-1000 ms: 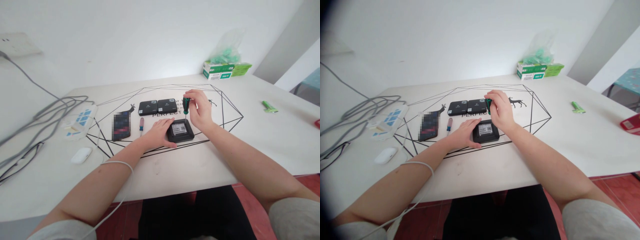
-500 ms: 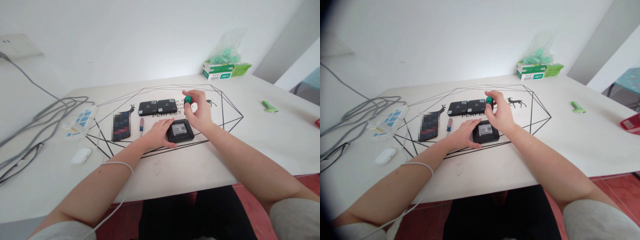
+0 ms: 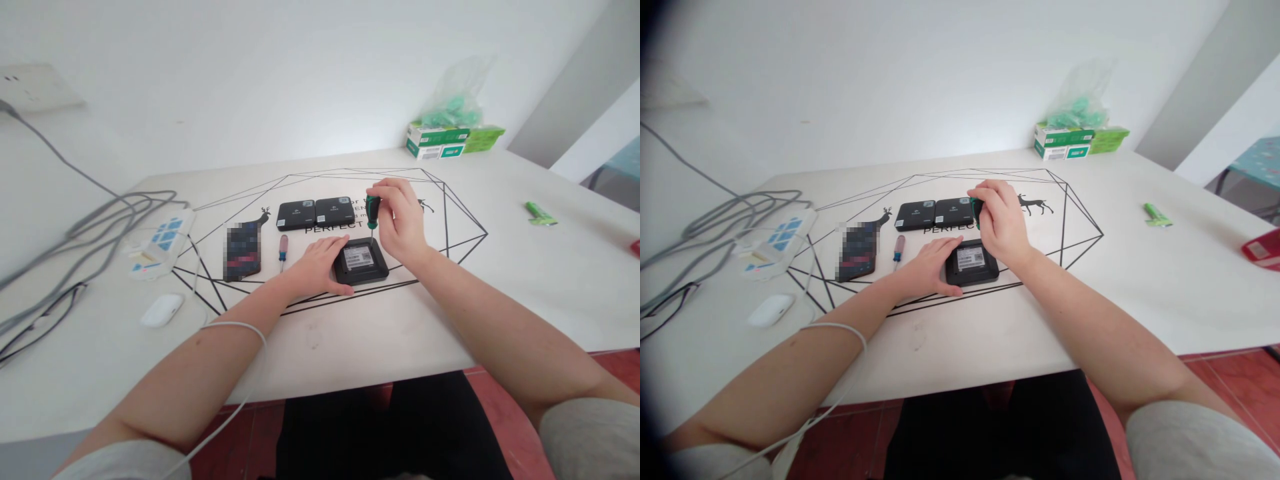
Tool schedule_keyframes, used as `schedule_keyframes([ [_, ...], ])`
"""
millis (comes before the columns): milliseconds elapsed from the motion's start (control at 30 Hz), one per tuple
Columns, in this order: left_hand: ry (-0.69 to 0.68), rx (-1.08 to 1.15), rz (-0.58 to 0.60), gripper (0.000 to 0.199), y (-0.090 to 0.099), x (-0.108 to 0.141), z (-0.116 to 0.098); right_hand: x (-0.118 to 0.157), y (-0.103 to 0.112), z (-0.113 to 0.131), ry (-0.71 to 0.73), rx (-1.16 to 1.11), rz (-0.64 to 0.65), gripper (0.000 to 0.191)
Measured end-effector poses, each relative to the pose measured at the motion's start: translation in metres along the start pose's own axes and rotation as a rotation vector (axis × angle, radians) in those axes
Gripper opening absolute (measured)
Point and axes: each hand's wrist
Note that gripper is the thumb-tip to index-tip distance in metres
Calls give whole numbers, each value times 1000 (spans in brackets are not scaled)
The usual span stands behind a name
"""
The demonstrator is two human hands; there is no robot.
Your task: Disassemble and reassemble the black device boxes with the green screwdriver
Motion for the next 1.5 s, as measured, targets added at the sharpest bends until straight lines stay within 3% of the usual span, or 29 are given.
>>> schedule_keyframes([
  [200, -5, 5, -4, 128, -1, -1, 2, 0, 0, 4, -51, 34, -2, 15],
  [500, 2, 6, -2, 128, 0, -1, -1, 6, -4, 2, -96, -26, 30, 38],
  [733, 2, 2, -1, 127, 1, -1, -2, 5, 2, 2, -21, -23, 71, 35],
  [1033, 4, 1, 0, 128, -1, 0, 0, 1, 2, 1, 11, 8, 0, 35],
  [1233, -3, 3, -2, 127, -1, -1, 1, -1, 2, 6, -43, 2, 45, 20],
  [1500, 10, 0, 5, 127, 0, -1, -1, 5, -3, 3, -147, -3, 57, 31],
])
Point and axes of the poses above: each hand's wrist, its own x-axis away from the middle knuckle, its own y-axis out of the back of the hand, z = x × y, and after that the axes turned 8 degrees about z, right-handed
